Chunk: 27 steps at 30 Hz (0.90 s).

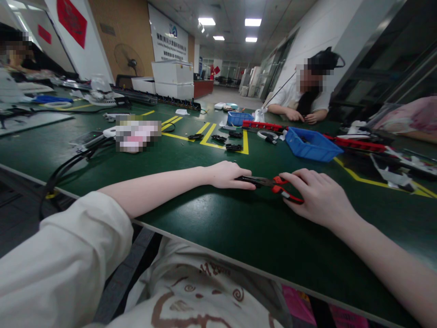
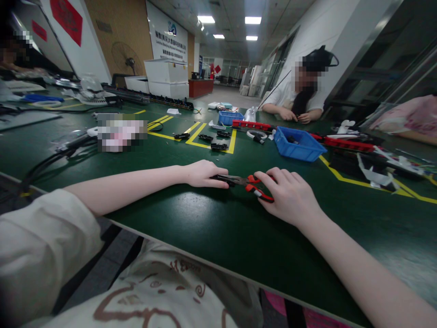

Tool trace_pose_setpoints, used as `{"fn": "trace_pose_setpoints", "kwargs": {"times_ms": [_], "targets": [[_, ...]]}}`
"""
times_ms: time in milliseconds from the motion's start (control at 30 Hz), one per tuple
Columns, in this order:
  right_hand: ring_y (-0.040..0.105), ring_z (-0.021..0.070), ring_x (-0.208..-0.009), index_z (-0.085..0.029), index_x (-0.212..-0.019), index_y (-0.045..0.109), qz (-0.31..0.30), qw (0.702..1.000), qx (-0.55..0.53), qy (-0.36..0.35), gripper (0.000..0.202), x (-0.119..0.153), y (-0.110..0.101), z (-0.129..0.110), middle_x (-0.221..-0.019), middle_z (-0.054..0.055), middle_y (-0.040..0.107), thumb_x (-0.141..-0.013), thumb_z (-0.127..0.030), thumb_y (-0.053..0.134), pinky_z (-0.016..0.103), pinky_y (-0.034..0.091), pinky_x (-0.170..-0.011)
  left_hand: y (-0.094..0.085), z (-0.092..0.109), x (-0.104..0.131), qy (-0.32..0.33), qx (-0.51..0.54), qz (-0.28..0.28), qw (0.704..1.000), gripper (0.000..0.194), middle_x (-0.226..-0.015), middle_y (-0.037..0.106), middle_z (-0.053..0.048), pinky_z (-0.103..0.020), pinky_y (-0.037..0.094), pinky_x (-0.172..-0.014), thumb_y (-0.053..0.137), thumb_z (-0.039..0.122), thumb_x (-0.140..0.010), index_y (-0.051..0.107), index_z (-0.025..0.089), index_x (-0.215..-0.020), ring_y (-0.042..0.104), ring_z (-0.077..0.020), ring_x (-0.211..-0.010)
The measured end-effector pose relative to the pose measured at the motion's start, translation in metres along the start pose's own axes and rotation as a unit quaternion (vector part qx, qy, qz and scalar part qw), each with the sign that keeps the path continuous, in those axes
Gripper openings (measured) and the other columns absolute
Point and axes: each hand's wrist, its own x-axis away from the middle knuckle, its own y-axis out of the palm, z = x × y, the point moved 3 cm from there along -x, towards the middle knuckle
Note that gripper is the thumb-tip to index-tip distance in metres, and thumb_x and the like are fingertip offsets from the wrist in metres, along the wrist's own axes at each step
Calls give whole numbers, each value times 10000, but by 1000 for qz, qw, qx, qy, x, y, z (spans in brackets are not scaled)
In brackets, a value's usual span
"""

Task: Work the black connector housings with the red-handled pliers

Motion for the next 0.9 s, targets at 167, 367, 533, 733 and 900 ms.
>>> {"fn": "trace_pose_setpoints", "kwargs": {"times_ms": [167, 367, 533, 733, 900], "targets": [[634, 343, -979, -177, -1348, 611, 13, 1000, 1, -4, 471, -2, -2, -1, -1185, 189, 680, -914, -350, 547, 459, 493, -772, 0, 0, 0, -5, -6, 4, 1000, 473, -769, 697, -28, -267, 351, -595, 469, 638, -1013, 667, 209, -1045, 668, -206, -701], [627, 364, -1102, -208, -1346, 564, 27, 999, -29, 9, 460, -2, 4, -4, -1234, 178, 669, -891, -276, 553, 492, 503, -863, 0, 2, -1, -12, 1, -4, 1000, 455, -772, 701, -11, -260, 354, -591, 567, 652, -960, 657, 216, -1051, 669, -198, -702], [646, 348, -1047, -216, -1258, 568, 41, 995, -69, 53, 368, -3, 2, -2, -1186, 168, 665, -901, -305, 572, 468, 509, -845, 0, 1, -1, 19, 29, 22, 999, 432, -1037, 738, -44, -255, 443, -721, 651, 581, -943, 672, 201, -1147, 708, -207, -937], [660, 329, -948, -217, -1183, 629, 56, 996, -51, 41, 301, 1, -4, 5, -1114, 163, 703, -937, -382, 577, 442, 512, -787, 3, -2, 0, 48, 45, 24, 998, 434, -1213, 635, -59, -260, 477, -799, 671, 546, -946, 693, 222, -1234, 683, -183, -979], [657, 296, -866, -118, -1164, 656, 70, 997, 4, -23, 349, 2, -2, 2, -1070, 190, 721, -937, -379, 608, 407, 500, -728, 0, -1, 2, 54, 81, 11, 995, 545, -1262, 604, -78, -284, 486, -863, 681, 536, -939, 607, 205, -1365, 654, -206, -1050]]}}
